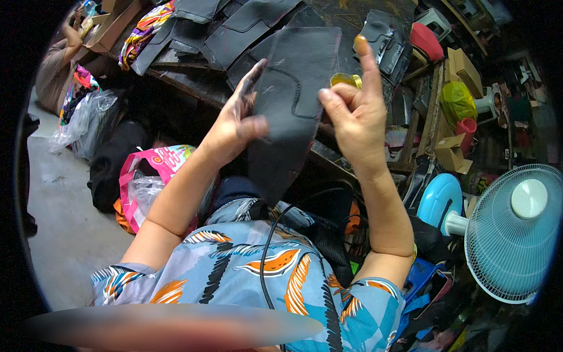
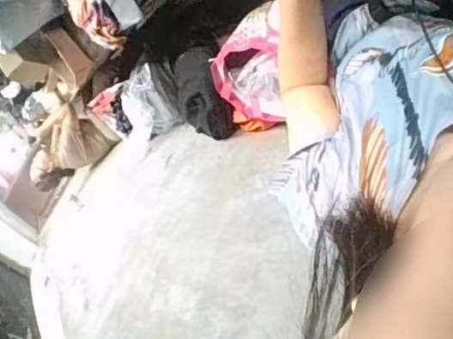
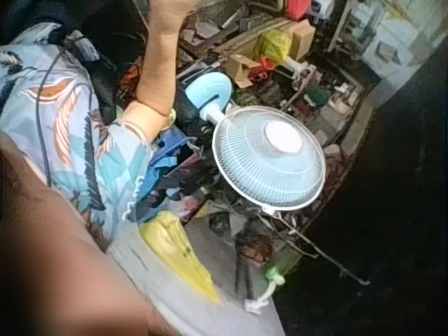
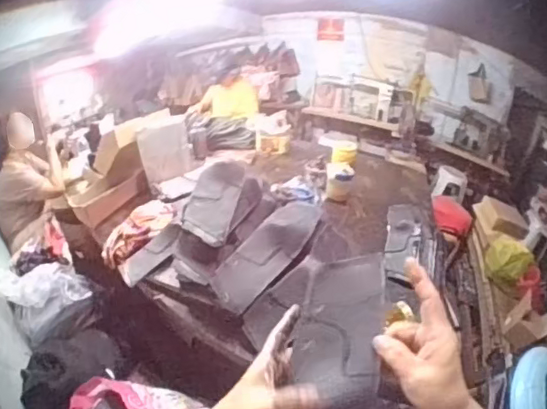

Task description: The person applies a yellowish adhesive from a small jar to the edges of black leather pieces using a small brush. The person repeatedly dips the brush into the jar and coats the edges of multiple leather pieces, then places them on the table.

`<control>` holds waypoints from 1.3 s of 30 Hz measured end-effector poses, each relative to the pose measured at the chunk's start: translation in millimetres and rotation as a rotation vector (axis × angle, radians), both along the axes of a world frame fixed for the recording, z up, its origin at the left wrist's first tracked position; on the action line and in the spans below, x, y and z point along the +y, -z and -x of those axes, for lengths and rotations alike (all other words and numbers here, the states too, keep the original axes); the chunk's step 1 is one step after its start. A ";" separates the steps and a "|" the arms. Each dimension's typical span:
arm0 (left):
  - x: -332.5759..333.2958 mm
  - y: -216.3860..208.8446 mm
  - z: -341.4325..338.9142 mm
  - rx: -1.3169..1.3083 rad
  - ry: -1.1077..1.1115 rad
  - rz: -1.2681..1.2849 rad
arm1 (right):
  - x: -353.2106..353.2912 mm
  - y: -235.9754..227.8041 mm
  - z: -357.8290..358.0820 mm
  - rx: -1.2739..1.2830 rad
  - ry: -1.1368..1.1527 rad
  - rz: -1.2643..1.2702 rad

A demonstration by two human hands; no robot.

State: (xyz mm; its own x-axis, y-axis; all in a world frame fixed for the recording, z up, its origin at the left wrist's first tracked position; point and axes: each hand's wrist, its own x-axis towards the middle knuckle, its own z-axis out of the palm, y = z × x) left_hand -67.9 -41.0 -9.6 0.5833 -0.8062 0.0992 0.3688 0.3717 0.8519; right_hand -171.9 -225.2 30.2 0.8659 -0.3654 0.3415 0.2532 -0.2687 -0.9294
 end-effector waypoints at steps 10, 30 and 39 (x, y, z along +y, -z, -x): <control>7.1 -15.6 -3.6 0.045 -0.029 -0.156 | -18.9 -3.4 -2.0 0.031 -0.051 0.191; 9.4 -29.3 -5.9 -0.091 0.025 -0.069 | -34.2 11.2 5.7 -0.076 -0.204 0.141; 3.9 -30.8 -7.3 -0.078 -0.030 -0.046 | -14.4 3.3 16.1 -0.181 -0.173 0.534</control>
